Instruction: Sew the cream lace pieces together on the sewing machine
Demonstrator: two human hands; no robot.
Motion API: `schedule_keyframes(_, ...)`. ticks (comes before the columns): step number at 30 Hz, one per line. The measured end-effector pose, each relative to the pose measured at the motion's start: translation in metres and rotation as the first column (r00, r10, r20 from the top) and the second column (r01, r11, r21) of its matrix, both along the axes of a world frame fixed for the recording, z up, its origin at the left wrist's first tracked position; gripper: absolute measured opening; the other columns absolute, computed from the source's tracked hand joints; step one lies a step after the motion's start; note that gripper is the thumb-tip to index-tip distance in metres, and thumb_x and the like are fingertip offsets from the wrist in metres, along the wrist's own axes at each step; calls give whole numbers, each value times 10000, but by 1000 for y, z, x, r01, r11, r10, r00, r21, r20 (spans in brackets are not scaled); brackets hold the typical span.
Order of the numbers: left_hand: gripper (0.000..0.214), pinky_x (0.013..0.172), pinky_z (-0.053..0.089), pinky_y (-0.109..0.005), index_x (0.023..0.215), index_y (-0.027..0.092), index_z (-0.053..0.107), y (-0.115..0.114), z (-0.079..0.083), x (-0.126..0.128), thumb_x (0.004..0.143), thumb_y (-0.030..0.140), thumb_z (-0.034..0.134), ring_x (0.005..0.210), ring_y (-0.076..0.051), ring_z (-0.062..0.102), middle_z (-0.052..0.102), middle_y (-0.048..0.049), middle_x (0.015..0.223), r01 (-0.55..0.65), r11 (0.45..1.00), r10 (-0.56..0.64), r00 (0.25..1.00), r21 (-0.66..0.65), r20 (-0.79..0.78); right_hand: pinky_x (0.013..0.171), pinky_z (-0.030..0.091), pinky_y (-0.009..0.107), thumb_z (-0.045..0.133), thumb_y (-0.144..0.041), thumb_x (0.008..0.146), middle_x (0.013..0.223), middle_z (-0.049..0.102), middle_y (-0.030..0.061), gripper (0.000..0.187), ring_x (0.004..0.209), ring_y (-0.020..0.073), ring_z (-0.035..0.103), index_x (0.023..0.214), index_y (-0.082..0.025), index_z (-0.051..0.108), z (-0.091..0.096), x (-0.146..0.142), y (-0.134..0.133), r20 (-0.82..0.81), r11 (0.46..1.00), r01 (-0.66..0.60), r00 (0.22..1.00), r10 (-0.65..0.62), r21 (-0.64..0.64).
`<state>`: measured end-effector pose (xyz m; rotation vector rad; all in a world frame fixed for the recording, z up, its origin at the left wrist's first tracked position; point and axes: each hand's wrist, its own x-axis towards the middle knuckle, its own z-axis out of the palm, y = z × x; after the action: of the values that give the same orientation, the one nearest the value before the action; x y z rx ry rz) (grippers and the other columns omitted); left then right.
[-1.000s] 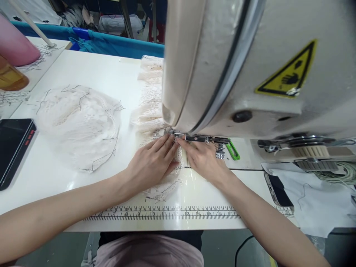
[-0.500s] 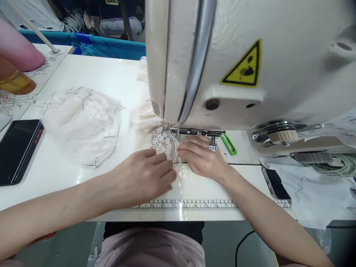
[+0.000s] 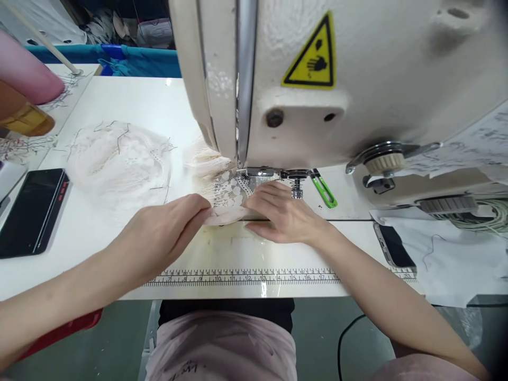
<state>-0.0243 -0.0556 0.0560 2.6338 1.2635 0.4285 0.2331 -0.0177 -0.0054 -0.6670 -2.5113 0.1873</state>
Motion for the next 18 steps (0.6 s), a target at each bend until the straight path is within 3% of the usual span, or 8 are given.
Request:
schedule_keyframes(2, 285, 462, 403, -240, 1036, 182, 569, 12, 1, 6, 965, 439, 467, 558, -136, 598, 669, -2, 783, 54, 993, -56, 998, -102, -18, 800, 474, 332, 452, -190, 911, 814, 640, 20, 126, 818, 162, 576, 900, -187, 577, -2, 0, 1, 8, 1000, 9, 1000, -9, 20)
schedule_keyframes(4, 305, 545, 447, -251, 1068, 185, 581, 21, -7, 15, 923, 450, 539, 673, -159, 637, 678, -21, 861, 145, 981, -153, 987, -126, -56, 831, 471, 327, 446, -155, 914, 838, 653, 9, 148, 850, 152, 585, 874, -197, 582, -4, 1, 3, 3, 999, -20, 1000, 19, 38)
schedule_keyframes(8, 153, 607, 434, -275, 882, 179, 611, 29, -34, 31, 947, 236, 485, 636, -145, 584, 612, 2, 708, 299, 949, -294, 954, 95, -60, 906, 467, 362, 504, -205, 906, 930, 682, -1, 110, 924, 156, 601, 889, -214, 613, -8, 7, 4, 8, 995, -69, 998, 69, 69)
schedule_keyframes(12, 168, 526, 359, -287, 839, 169, 605, 27, -48, 34, 901, 87, 473, 547, -133, 490, 556, 16, 626, 325, 878, -333, 942, 351, -37, 879, 482, 378, 556, -290, 896, 1132, 673, 26, 205, 1027, 189, 590, 1074, -203, 610, -8, 10, 3, 72, 998, -30, 997, 26, 54)
schedule_keyframes(18, 181, 514, 349, -289, 807, 183, 599, 26, -49, 29, 878, 54, 494, 511, -113, 468, 537, 34, 585, 294, 860, -302, 952, 417, -50, 869, 474, 355, 542, -225, 933, 1103, 709, -47, 145, 1025, 155, 612, 1021, -274, 646, -7, 12, -1, 86, 998, 20, 996, -25, 56)
